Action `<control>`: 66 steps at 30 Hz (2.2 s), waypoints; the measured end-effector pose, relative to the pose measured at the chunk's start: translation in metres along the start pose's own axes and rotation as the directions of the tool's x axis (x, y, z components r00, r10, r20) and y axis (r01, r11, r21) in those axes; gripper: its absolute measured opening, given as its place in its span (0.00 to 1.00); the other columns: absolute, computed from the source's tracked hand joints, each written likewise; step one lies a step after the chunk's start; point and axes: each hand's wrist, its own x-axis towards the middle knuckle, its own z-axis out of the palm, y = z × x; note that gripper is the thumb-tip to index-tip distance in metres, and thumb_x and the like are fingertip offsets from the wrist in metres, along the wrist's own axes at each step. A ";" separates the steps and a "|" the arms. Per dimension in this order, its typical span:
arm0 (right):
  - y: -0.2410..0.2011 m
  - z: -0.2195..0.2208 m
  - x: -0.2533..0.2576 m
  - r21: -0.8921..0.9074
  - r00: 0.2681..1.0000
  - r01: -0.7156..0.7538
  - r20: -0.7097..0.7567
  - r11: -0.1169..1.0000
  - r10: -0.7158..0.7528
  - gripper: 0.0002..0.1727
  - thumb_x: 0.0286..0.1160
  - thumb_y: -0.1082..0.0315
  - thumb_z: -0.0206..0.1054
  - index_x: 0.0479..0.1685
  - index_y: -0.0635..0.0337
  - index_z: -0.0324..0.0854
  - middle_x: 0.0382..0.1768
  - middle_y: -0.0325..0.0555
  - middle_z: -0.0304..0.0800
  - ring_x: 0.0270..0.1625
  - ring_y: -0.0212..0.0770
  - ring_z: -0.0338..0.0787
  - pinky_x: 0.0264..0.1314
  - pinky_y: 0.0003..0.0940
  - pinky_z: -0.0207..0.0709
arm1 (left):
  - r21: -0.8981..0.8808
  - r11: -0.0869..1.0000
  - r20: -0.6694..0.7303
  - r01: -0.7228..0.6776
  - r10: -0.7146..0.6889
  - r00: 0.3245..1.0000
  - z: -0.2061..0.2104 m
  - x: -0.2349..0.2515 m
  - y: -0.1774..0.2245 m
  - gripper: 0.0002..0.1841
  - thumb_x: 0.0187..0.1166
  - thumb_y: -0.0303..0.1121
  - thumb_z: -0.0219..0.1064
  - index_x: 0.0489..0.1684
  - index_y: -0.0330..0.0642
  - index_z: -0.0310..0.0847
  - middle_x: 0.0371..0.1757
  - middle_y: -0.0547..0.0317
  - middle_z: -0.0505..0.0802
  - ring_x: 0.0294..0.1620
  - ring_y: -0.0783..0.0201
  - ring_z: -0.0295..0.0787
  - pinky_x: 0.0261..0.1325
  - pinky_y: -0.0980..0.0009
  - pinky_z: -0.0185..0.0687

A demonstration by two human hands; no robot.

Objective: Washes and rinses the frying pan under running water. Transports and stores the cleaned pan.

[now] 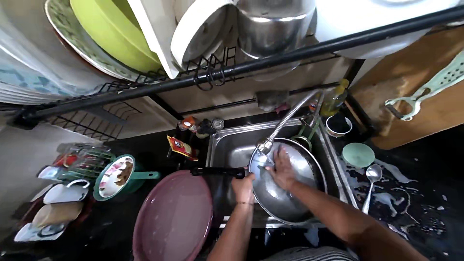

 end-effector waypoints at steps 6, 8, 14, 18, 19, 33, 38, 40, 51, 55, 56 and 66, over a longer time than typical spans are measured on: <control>-0.057 -0.009 -0.058 0.616 0.827 0.247 0.268 0.748 -0.495 0.30 0.94 0.67 0.43 0.92 0.71 0.52 0.94 0.62 0.49 0.97 0.51 0.48 0.99 0.44 0.38 | -0.012 0.999 -0.055 -0.050 0.049 0.997 -0.010 0.012 0.011 0.22 0.55 0.09 0.74 0.52 0.27 0.82 0.44 0.43 0.89 0.41 0.59 0.86 0.45 0.63 0.84; -0.019 -0.030 -0.068 0.452 0.642 0.319 0.543 0.833 -0.541 0.28 0.96 0.63 0.43 0.91 0.62 0.60 0.94 0.52 0.53 0.97 0.49 0.50 0.98 0.48 0.40 | -0.005 0.993 -0.090 -0.114 0.113 0.990 -0.029 0.021 0.018 0.22 0.55 0.08 0.72 0.52 0.25 0.82 0.47 0.43 0.89 0.46 0.60 0.85 0.51 0.64 0.83; 0.052 -0.043 -0.010 -0.201 0.913 0.219 0.387 0.955 -0.128 0.48 0.89 0.43 0.54 0.96 0.66 0.39 0.97 0.57 0.31 0.99 0.53 0.30 0.98 0.55 0.19 | 0.047 0.995 0.000 -0.089 0.089 0.996 -0.021 0.006 0.003 0.21 0.54 0.09 0.73 0.49 0.27 0.82 0.44 0.48 0.89 0.44 0.64 0.85 0.49 0.68 0.84; -0.021 0.002 -0.005 0.269 0.969 0.239 -0.002 0.933 -0.248 0.44 0.88 0.51 0.55 0.94 0.72 0.44 0.95 0.66 0.38 0.98 0.56 0.43 0.98 0.45 0.39 | -0.060 0.997 0.013 0.045 -0.044 0.999 0.008 -0.002 0.000 0.22 0.51 0.06 0.74 0.48 0.27 0.81 0.40 0.44 0.89 0.37 0.59 0.86 0.40 0.64 0.85; -0.041 0.005 -0.016 0.456 0.960 0.237 0.023 0.858 -0.278 0.40 0.90 0.59 0.53 0.93 0.73 0.43 0.95 0.66 0.39 0.97 0.53 0.45 0.98 0.42 0.41 | -0.061 0.997 0.002 0.049 -0.049 0.999 0.010 0.001 0.000 0.22 0.51 0.07 0.74 0.48 0.27 0.81 0.39 0.44 0.89 0.34 0.60 0.86 0.36 0.65 0.85; 0.080 -0.121 0.033 -0.035 1.000 0.004 0.024 0.999 -0.003 0.29 0.86 0.66 0.61 0.86 0.62 0.68 0.91 0.63 0.56 0.93 0.61 0.58 0.92 0.55 0.58 | 0.205 0.833 0.123 -0.514 0.499 0.858 -0.025 0.015 0.030 0.23 0.50 0.13 0.73 0.51 0.24 0.82 0.54 0.46 0.93 0.58 0.65 0.90 0.64 0.69 0.84; 0.084 -0.145 0.092 0.330 0.971 -0.221 -0.016 0.918 0.239 0.52 0.74 0.63 0.77 0.96 0.60 0.46 0.94 0.64 0.46 0.93 0.64 0.54 0.89 0.62 0.57 | 0.204 0.724 0.130 -0.659 0.647 0.751 -0.026 0.008 0.031 0.21 0.46 0.14 0.71 0.45 0.22 0.81 0.54 0.42 0.94 0.64 0.62 0.90 0.69 0.68 0.84; 0.087 -0.146 0.100 0.484 0.954 -0.283 0.050 0.828 0.297 0.52 0.75 0.65 0.77 0.96 0.56 0.45 0.88 0.63 0.62 0.84 0.64 0.71 0.81 0.61 0.70 | 0.215 0.680 0.119 -0.701 0.695 0.710 -0.031 0.005 0.032 0.21 0.44 0.13 0.70 0.44 0.21 0.81 0.55 0.40 0.94 0.65 0.61 0.90 0.71 0.68 0.83; 0.099 -0.144 0.059 0.299 0.949 -0.249 -0.115 0.921 0.294 0.38 0.78 0.62 0.72 0.90 0.53 0.63 0.87 0.63 0.64 0.87 0.62 0.68 0.86 0.62 0.63 | 0.258 0.615 0.091 -0.745 0.752 0.653 -0.062 -0.007 0.027 0.17 0.48 0.13 0.66 0.41 0.22 0.81 0.62 0.35 0.91 0.73 0.56 0.86 0.76 0.67 0.78; 0.072 -0.137 0.009 0.274 0.953 -0.286 -0.022 0.918 0.303 0.40 0.77 0.63 0.73 0.90 0.59 0.62 0.90 0.64 0.59 0.90 0.62 0.62 0.89 0.59 0.59 | 0.212 0.543 0.173 -0.812 0.797 0.578 -0.069 -0.002 0.013 0.15 0.54 0.16 0.68 0.42 0.22 0.83 0.67 0.33 0.89 0.78 0.50 0.82 0.81 0.60 0.74; 0.067 -0.136 -0.005 0.280 0.955 -0.293 0.035 0.914 0.295 0.37 0.78 0.63 0.72 0.88 0.59 0.65 0.88 0.64 0.62 0.89 0.61 0.65 0.88 0.59 0.60 | 0.205 0.508 0.208 -0.837 0.813 0.544 -0.071 -0.001 0.010 0.14 0.56 0.17 0.67 0.42 0.22 0.84 0.67 0.32 0.89 0.79 0.47 0.80 0.84 0.57 0.72; -0.031 -0.170 -0.134 0.676 0.952 -0.276 0.290 0.684 0.097 0.25 0.97 0.56 0.45 0.69 0.67 0.79 0.51 0.50 0.94 0.47 0.43 0.97 0.48 0.40 0.92 | 0.264 0.021 0.560 -0.964 0.811 0.172 -0.054 -0.008 -0.004 0.10 0.63 0.13 0.68 0.40 0.28 0.89 0.68 0.38 0.90 0.79 0.36 0.80 0.87 0.30 0.52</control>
